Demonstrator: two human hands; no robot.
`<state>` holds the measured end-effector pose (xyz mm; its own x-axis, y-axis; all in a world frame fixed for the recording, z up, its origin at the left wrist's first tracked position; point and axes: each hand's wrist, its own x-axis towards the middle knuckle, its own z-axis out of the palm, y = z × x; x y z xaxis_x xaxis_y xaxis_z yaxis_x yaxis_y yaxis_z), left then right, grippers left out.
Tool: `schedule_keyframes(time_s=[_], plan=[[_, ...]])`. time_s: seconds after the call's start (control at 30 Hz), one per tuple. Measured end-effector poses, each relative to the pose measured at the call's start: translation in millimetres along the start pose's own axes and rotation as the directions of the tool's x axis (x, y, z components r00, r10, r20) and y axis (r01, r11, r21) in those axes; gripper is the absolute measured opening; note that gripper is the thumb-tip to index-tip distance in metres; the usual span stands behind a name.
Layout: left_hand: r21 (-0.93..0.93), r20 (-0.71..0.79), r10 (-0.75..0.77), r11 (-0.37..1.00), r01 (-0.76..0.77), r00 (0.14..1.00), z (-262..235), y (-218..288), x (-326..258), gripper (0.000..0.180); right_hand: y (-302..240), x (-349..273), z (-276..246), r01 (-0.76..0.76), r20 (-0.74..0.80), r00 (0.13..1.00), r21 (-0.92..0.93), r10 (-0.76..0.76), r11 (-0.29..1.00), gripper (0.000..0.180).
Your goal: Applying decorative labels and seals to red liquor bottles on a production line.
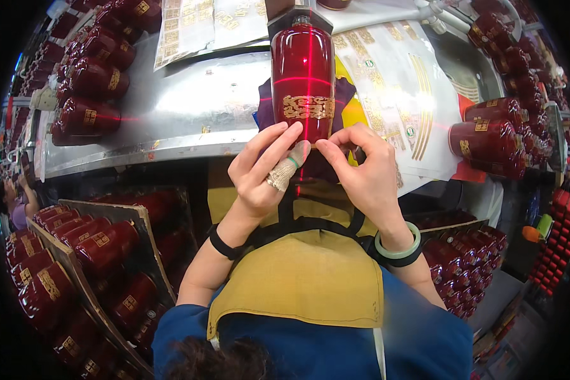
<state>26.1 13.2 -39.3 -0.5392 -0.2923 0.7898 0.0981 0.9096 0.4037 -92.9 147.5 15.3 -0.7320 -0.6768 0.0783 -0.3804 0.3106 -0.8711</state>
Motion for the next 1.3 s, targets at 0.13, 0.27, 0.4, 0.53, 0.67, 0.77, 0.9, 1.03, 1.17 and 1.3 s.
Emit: schedule_keyframes(time_s=[0.13, 0.27, 0.4, 0.53, 0.67, 0.77, 0.9, 1.03, 1.17, 1.3], plan=[[0.034, 0.022, 0.009, 0.999, -0.009, 1.0, -0.1, -1.4, -0.6, 0.023, 2.0, 0.0, 1.8, 0.011, -0.005, 1.0, 0.021, -0.011, 1.0, 0.018], [0.004, -0.014, 0.01, 1.0, -0.01, 1.0, 0.3, -3.7, -1.8, 0.023, 2.1, -0.7, 1.3, -0.001, 0.001, 1.0, 0.01, 0.001, 1.0, 0.019], [0.077, -0.047, 0.02, 0.997, -0.017, 0.999, -1.4, 0.5, -2.1, 0.017, 2.1, 0.3, 1.3, 0.015, -0.001, 1.0, 0.006, -0.015, 1.0, 0.02], [0.017, 0.007, 0.019, 1.0, -0.02, 1.0, -1.3, -3.0, -0.9, 0.026, 3.3, 1.8, -1.6, 0.007, 0.012, 1.0, 0.013, -0.007, 1.0, 0.021], [0.013, -0.064, 0.018, 1.0, -0.017, 0.998, 3.4, -5.5, -5.1, 0.029, 6.5, 8.1, -20.8, -0.046, 0.14, 0.989, 0.029, 0.041, 0.999, 0.024], [-0.02, -0.051, -0.071, 0.997, 0.07, 0.996, 3.1, -3.8, -11.6, 0.033, 7.0, 8.9, -33.2, -0.039, 0.2, 0.979, -0.042, 0.047, 0.998, 0.024], [0.008, -0.027, -0.089, 0.996, 0.089, 0.996, 2.6, -2.2, -14.4, 0.036, 8.3, 9.8, -35.5, -0.081, 0.234, 0.969, -0.019, 0.083, 0.997, 0.024], [0.009, -0.021, -0.057, 0.998, 0.057, 0.998, 4.3, 3.9, -8.5, 0.037, 10.3, 9.6, -33.1, -0.112, 0.221, 0.969, -0.014, 0.112, 0.994, 0.024], [0.094, 0.002, 0.01, 0.996, -0.01, 1.0, 6.3, 10.0, -0.7, 0.032, 12.3, 10.0, -31.7, -0.1, 0.218, 0.971, -0.024, 0.103, 0.995, 0.024], [0.05, -0.059, -0.006, 0.999, 0.009, 0.998, 8.4, 3.9, -0.8, 0.025, 12.3, 9.0, -31.5, -0.068, 0.196, 0.978, -0.015, 0.069, 0.998, 0.024]])
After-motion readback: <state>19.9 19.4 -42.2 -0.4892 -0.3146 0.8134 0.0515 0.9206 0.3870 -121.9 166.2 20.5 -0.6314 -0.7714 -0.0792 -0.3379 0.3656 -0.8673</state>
